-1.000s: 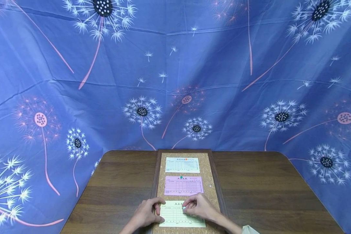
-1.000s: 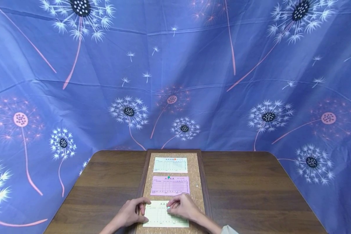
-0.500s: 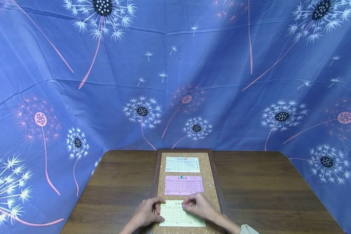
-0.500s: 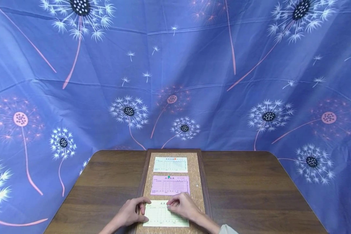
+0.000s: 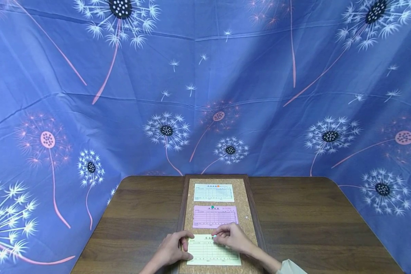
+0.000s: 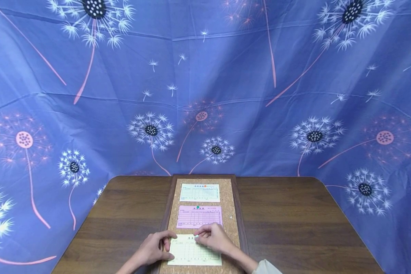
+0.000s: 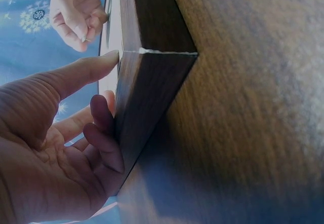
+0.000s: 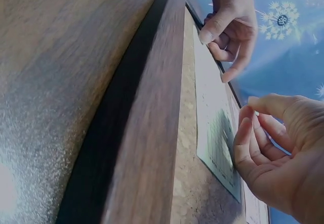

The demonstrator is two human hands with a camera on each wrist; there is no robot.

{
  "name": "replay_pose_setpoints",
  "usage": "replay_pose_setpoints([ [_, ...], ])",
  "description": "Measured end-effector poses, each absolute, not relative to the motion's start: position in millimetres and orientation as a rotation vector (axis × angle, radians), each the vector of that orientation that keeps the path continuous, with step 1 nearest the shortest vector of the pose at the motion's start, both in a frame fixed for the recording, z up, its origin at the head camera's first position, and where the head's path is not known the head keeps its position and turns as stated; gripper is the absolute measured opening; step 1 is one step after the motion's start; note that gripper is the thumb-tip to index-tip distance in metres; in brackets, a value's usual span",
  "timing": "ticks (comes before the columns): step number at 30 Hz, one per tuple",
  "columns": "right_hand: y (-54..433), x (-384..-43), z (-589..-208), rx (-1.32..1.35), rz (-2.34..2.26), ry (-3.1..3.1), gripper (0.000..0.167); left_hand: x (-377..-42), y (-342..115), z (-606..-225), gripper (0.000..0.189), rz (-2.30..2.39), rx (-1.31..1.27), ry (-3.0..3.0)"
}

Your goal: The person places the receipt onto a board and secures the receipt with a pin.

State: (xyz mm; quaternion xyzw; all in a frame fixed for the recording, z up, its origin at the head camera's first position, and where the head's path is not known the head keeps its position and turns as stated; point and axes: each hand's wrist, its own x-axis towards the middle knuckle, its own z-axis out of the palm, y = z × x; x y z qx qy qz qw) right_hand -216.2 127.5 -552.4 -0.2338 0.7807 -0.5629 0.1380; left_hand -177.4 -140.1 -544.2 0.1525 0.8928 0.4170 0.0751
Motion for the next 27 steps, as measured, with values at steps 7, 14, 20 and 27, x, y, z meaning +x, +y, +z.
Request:
replay_pose_setpoints([
  [7, 125, -218, -554, -0.658, -1.628, 2.271, 0.014, -178, -140, -544, 0.049, 1.251, 0.459, 2.683],
  [14, 122, -219, -558, -0.730, -1.582, 2.424, 0.007, -177, -140, -545, 0.049, 1.238, 0.471, 2.708],
  [20, 118, -220, -558, -0.787, -1.559, 2.462, 0.004, -177, -140, -545, 0.050, 1.250, 0.464, 2.690],
  [27, 114, -222, -561, -0.906, -1.441, 2.574, 0.007, -177, -140, -545, 0.049, 1.246, 0.475, 2.697],
])
